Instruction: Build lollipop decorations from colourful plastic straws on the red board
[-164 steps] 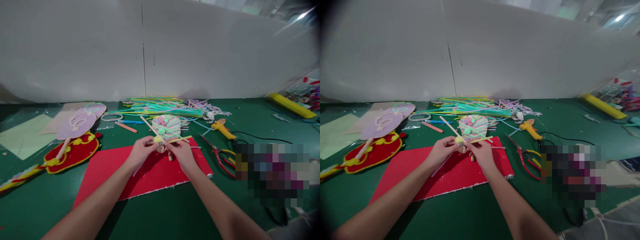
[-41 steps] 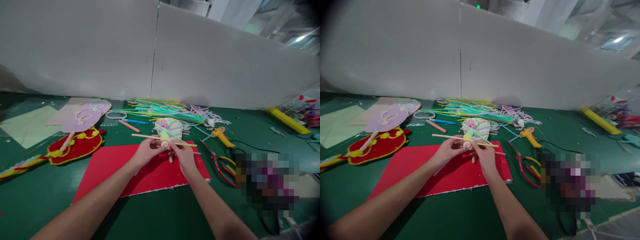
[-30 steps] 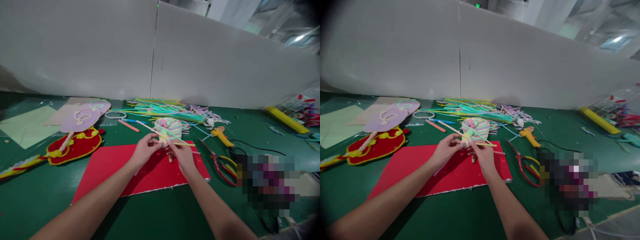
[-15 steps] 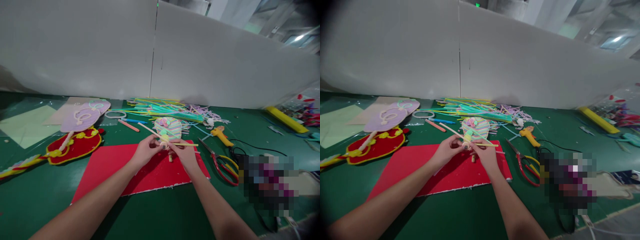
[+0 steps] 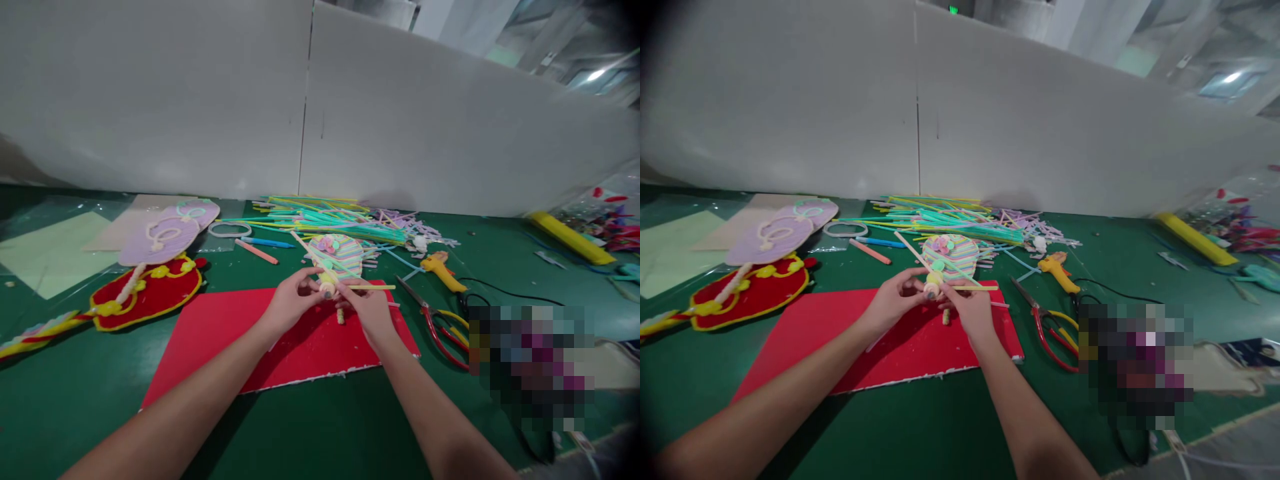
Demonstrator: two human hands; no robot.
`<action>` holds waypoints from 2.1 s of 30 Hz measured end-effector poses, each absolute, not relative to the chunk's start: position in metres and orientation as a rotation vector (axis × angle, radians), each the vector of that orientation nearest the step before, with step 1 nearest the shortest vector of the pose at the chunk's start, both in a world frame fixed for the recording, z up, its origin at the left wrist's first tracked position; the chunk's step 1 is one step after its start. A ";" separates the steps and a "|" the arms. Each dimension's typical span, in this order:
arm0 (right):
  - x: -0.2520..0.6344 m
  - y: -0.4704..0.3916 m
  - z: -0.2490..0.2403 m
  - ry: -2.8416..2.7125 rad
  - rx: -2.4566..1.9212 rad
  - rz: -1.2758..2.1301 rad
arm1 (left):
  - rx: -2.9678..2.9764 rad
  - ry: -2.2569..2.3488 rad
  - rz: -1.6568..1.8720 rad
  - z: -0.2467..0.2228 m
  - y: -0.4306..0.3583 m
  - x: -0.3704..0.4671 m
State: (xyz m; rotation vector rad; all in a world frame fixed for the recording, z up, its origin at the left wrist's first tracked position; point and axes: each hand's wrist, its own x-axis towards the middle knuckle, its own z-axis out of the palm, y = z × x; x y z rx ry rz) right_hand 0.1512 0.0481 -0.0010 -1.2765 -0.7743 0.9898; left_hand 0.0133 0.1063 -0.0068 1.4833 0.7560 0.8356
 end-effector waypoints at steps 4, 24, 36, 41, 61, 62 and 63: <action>0.151 0.047 -0.001 -0.793 -1.258 0.987 | 1.382 0.778 0.843 -0.008 0.107 0.015; 0.152 0.046 0.002 -0.818 -1.267 1.004 | 1.571 0.806 0.881 -0.004 0.103 0.013; 0.149 0.045 0.000 -0.792 -1.245 1.049 | 1.530 0.773 0.801 -0.006 0.105 0.013; 0.150 0.047 0.000 -0.798 -1.244 1.058 | 1.479 0.736 0.801 -0.005 0.104 0.014; 0.149 0.042 -0.001 -1.118 -1.337 1.039 | 1.469 0.857 0.958 0.000 0.106 0.011; 0.149 0.042 -0.001 -1.125 -1.344 1.032 | 1.466 0.846 0.954 0.000 0.106 0.011; 0.149 0.042 -0.001 -1.130 -1.346 1.030 | 1.461 0.832 0.949 0.001 0.106 0.011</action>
